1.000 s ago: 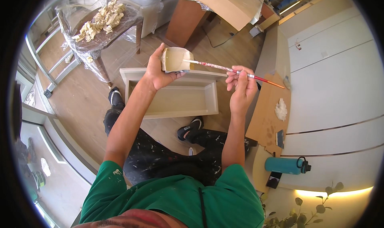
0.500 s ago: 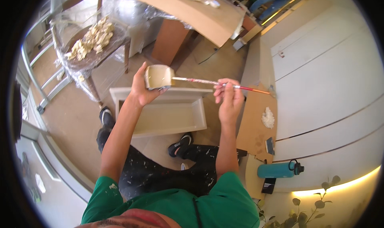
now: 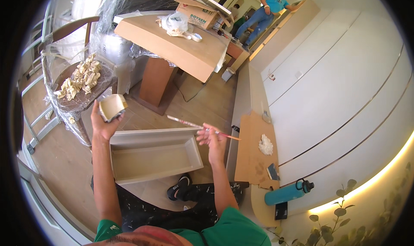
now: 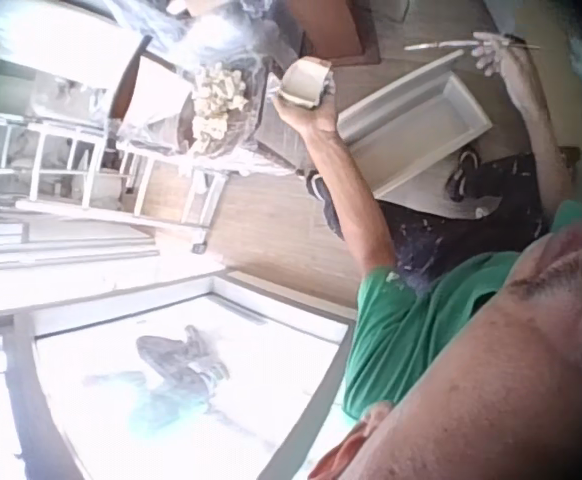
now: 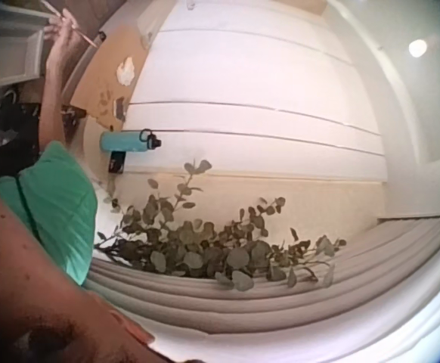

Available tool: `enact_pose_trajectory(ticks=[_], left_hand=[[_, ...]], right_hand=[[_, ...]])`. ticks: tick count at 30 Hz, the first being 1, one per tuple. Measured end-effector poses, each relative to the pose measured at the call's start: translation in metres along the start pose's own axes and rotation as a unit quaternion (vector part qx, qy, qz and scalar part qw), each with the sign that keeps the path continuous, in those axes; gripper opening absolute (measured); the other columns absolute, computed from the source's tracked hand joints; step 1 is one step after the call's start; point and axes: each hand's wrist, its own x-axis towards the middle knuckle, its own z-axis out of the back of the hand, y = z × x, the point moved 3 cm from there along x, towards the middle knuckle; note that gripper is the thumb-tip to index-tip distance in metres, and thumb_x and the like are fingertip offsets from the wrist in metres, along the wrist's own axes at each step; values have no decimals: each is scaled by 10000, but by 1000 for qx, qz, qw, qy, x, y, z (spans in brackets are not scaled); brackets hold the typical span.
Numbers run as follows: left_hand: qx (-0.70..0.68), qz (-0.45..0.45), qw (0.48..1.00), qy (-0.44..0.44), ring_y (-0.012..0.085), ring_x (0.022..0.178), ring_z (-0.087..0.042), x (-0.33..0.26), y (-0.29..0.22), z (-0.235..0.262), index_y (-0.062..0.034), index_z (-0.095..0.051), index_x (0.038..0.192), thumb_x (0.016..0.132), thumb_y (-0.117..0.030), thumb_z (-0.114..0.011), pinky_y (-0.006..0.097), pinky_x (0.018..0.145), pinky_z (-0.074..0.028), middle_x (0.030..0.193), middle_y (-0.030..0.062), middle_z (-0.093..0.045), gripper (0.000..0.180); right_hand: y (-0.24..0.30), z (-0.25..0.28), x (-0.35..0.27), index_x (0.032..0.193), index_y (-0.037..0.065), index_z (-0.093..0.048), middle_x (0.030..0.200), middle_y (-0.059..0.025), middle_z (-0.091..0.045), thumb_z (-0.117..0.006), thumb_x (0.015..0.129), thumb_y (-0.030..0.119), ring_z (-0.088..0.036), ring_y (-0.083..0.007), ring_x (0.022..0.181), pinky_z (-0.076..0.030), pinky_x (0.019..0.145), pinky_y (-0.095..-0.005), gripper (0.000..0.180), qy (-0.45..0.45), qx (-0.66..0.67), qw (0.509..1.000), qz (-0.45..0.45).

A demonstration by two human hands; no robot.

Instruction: The person paints the interior of a drawer with a paintbrush and a container of paint, then moves the drawer aside.

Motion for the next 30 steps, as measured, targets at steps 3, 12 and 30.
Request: enact_pose_trajectory(ticks=[3,12,30], left_hand=[[-23,-38,999,0,334,1240,-515,-10,-19,-2,-68,-507,1357,1011,-522,-480,522,1056,-415,1346,154,-553,571],[-36,-78,996,13,326,1266,-500,-10,-43,7,-83,-481,1386,1020,-493,-480,540,1075,-390,1370,139,-536,550],[-62,-90,994,-11,362,1278,-491,-10,-44,6,-39,-478,1385,1031,-445,-479,552,1095,-387,1382,185,-514,539]], right_hand=[[-78,17,-18,1284,-5,-596,1066,-168,-725,-459,1066,180,-722,-201,871,-561,682,-285,317,40,-65,989,-130],[-131,-20,-78,1423,-8,-514,1369,-158,-611,-444,1051,108,-662,-228,1136,-549,846,-306,396,177,-28,958,-225],[-214,-39,-144,1187,14,-604,769,-83,-582,-479,1042,171,-638,-150,610,-528,531,-294,247,306,-279,880,-232]])
